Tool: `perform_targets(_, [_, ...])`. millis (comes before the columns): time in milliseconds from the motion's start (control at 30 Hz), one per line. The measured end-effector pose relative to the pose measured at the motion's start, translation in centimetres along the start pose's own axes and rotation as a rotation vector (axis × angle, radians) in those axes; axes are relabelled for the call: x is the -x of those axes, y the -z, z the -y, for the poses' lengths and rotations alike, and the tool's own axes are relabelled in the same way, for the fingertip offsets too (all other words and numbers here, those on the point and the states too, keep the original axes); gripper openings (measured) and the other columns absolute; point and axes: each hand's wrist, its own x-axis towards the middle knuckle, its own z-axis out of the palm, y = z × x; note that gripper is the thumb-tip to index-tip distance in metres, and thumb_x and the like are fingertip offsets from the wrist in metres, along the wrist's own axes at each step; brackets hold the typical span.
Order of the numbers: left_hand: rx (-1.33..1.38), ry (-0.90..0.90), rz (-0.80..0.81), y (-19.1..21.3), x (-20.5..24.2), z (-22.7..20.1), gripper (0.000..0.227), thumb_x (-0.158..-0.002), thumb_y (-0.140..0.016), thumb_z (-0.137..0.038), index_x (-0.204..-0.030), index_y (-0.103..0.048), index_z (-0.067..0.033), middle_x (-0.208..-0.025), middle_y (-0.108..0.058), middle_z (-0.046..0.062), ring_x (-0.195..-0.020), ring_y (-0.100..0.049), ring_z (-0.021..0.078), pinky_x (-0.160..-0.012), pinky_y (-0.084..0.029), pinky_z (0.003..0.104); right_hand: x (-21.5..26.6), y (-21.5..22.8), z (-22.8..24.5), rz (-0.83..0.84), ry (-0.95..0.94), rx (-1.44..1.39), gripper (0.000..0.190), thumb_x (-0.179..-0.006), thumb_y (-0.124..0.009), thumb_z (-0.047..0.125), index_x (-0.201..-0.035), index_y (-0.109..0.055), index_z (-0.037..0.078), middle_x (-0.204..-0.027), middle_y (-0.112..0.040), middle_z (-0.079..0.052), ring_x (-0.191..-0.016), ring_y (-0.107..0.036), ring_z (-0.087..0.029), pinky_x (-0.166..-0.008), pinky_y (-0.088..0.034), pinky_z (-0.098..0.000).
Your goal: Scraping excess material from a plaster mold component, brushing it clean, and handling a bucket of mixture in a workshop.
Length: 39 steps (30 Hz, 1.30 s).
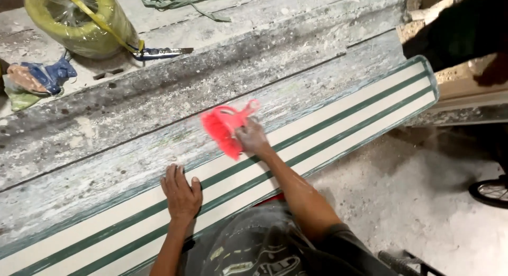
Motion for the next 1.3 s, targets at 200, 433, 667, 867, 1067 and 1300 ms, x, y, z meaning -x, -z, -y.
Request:
perform_targets(200, [0.182, 0.119, -0.081, 0.0, -3.5, -6.0, 0.046, -0.108, -0.05, -0.022, -0.133, -0.046, 0.0155, -0.14, -0.044, 0.036, -0.123, -0.045, 0.0532, -0.108, -0.031, 0.064, -9.9, 16.8, -25.2, -0.392, 0.161, 0.046, 0.032, -0.1, -0.061, 0.028, -0.119, -0.058, 0.002, -0.076, -0.059, -0.007, -0.052, -0.059, -0.018, -0.042, -0.056, -0.0286])
perform_targets(433, [0.05, 0.546, 0.084, -8.9, -6.7, -20.1, 0.059, -0.105, -0.051, -0.033, -0.145, -0.042, 0.0095, -0.157, -0.03, 0.033, -0.151, -0.021, 0.0529, -0.114, 0.001, 0.075, -15.5, 38.9, -38.0, -0.763, 0.133, 0.26, 0.024, -0.093, -0.062, 0.016, -0.107, -0.064, -0.003, -0.079, -0.067, -0.018, -0.061, -0.06, -0.034, -0.059, -0.05, -0.0445])
perform_targets(667, [-0.215, 0.364, -0.032, -10.4, -8.4, -21.9, 0.06, -0.114, -0.049, -0.035, -0.136, -0.062, 0.0192, -0.147, -0.047, 0.033, -0.135, -0.045, 0.0489, -0.117, -0.007, 0.056, -12.7, 26.7, -23.4, 0.012, 0.271, -0.357, 0.048, -0.09, -0.073, 0.026, -0.127, -0.059, 0.0, -0.1, -0.068, -0.011, -0.081, -0.073, -0.022, -0.063, -0.066, -0.0342])
perform_targets(867, [-0.194, 0.334, 0.039, -9.9, -9.7, -23.0, 0.052, -0.107, -0.055, -0.021, -0.131, -0.059, 0.0246, -0.145, -0.042, 0.032, -0.134, -0.037, 0.0491, -0.111, -0.019, 0.06, -18.0, 34.3, -38.6, -0.369, 0.385, 0.042, 0.017, -0.095, -0.069, 0.017, -0.106, -0.067, 0.003, -0.067, -0.066, -0.006, -0.047, -0.055, -0.017, -0.04, -0.044, -0.0323])
perform_targets(1067, [-0.219, 0.378, 0.072, -11.0, -8.2, -22.3, 0.057, -0.114, -0.049, -0.029, -0.132, -0.062, 0.0233, -0.145, -0.047, 0.034, -0.138, -0.039, 0.0521, -0.114, -0.014, 0.059, -22.4, 56.5, -52.2, -0.547, -0.183, -0.275, 0.049, -0.109, -0.056, 0.006, -0.154, -0.041, 0.016, -0.098, -0.06, -0.002, -0.068, -0.062, -0.007, -0.055, -0.062, -0.0176])
perform_targets(1300, [-0.213, 0.348, 0.041, -11.2, -9.1, -22.6, 0.05, -0.113, -0.051, -0.025, -0.133, -0.06, 0.0204, -0.142, -0.048, 0.032, -0.136, -0.038, 0.0497, -0.111, -0.016, 0.06, -18.6, 50.8, -44.1, -0.591, 0.252, -0.453, 0.039, -0.115, -0.047, 0.001, -0.152, -0.034, -0.001, -0.097, -0.065, -0.004, -0.066, -0.063, -0.007, -0.054, -0.059, -0.0147])
